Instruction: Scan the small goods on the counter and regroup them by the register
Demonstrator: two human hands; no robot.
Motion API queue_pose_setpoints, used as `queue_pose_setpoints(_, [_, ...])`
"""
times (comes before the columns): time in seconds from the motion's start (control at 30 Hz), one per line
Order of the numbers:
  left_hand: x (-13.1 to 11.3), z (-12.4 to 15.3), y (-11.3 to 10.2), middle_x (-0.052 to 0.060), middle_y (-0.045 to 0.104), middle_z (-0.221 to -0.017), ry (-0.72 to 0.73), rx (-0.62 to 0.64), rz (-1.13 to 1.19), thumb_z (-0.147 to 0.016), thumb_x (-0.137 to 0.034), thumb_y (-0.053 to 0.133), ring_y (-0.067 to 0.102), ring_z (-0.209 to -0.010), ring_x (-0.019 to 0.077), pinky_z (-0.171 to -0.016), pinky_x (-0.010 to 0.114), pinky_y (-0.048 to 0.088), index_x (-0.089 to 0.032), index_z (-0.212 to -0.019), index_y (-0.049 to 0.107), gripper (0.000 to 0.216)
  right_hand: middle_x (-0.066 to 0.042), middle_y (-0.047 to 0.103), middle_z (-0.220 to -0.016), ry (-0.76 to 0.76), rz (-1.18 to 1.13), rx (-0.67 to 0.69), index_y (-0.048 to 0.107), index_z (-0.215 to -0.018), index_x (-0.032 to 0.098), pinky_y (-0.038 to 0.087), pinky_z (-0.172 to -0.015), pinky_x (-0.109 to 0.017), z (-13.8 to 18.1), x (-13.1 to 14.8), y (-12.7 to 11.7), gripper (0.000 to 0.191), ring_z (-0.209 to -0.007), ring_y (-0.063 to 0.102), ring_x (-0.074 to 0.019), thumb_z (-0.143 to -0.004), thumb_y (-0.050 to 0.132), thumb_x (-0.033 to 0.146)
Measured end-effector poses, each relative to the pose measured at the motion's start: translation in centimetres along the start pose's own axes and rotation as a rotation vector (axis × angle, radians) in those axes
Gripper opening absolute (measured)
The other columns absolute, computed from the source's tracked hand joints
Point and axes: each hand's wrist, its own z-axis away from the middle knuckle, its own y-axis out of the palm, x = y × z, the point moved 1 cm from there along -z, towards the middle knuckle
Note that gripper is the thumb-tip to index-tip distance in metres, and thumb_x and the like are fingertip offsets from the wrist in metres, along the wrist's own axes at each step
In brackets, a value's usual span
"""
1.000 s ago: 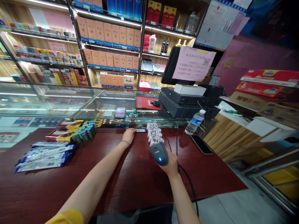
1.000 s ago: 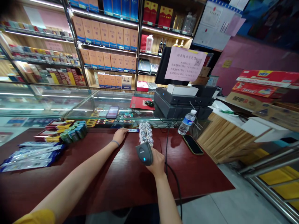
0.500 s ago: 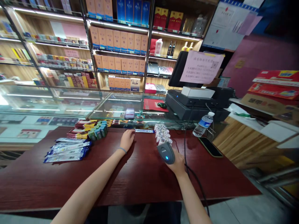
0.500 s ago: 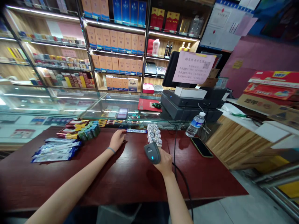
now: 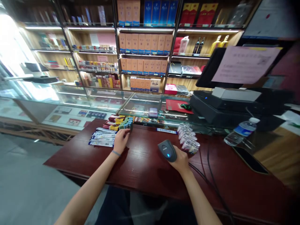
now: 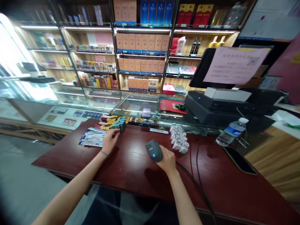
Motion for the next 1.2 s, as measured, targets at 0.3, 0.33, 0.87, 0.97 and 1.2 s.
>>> queue_pose_setpoints(0.3, [5.6,1.2,-10.1,0.008,0.065,-0.111,-0.085,-0.032,-0.235,-0.092,-0.030,0.051,0.059,-0.106,0.0236,-0.094,0.038,0.049,-0.022,-0.116,0.062,0.028,-0.010,0.072,-0.090,-0.040,-0.015,0.000,0.056,-0.116,0.014,0.057,-0.064,-0.031,-1.0,2.9,2.6,0.040,-0.074,0.071,-0.0232,-0.081,0.058,0.032])
queue_pose_setpoints(0.33, [6.3,1.2,-11.0,0.009,0.066,-0.112,-0.084,-0.020,-0.268,-0.091,-0.030,0.051,0.059,-0.107,0.0243,-0.095,0.039,0.048,-0.022,-0.117,0.062,0.029,-0.010,0.073,-0.090,-0.045,-0.013,0.002,0.056,-0.116,0.014,0.058,-0.064,-0.031,-0.8,2.9,2.7,0.039,-0.074,0.071,-0.0233,-0.081,0.057,0.031])
queue_pose_setpoints(0.87, [10.0,1.0,-14.5,0.006,0.071,-0.109,-0.016,0.381,-0.494,-0.080,-0.025,0.063,0.061,-0.106,0.0241,-0.097,0.038,0.043,-0.028,-0.106,0.070,0.027,-0.010,0.072,-0.089,-0.062,0.003,0.010,0.058,-0.115,0.014,0.056,-0.063,-0.030,-0.1,2.7,3.1,0.037,-0.070,0.071,-0.0222,-0.083,0.058,0.033])
queue_pose_setpoints(0.97, [9.8,1.0,-14.7,0.006,0.072,-0.106,-0.002,0.385,-0.446,-0.083,-0.026,0.060,0.063,-0.102,0.0229,-0.095,0.036,0.045,-0.026,-0.105,0.071,0.025,-0.010,0.072,-0.091,-0.066,0.000,0.007,0.058,-0.115,0.014,0.056,-0.063,-0.031,0.0,2.8,3.1,0.037,-0.071,0.071,-0.0226,-0.083,0.058,0.033])
queue_pose_setpoints(1.2, [9.9,0.6,-15.4,0.008,0.071,-0.109,0.013,0.344,-0.327,-0.088,-0.037,0.056,0.063,-0.104,0.0241,-0.098,0.040,0.046,-0.025,-0.105,0.075,0.028,-0.009,0.073,-0.089,-0.050,-0.001,0.008,0.059,-0.114,0.015,0.057,-0.063,-0.031,0.1,2.7,3.2,0.037,-0.070,0.071,-0.0222,-0.083,0.058,0.034])
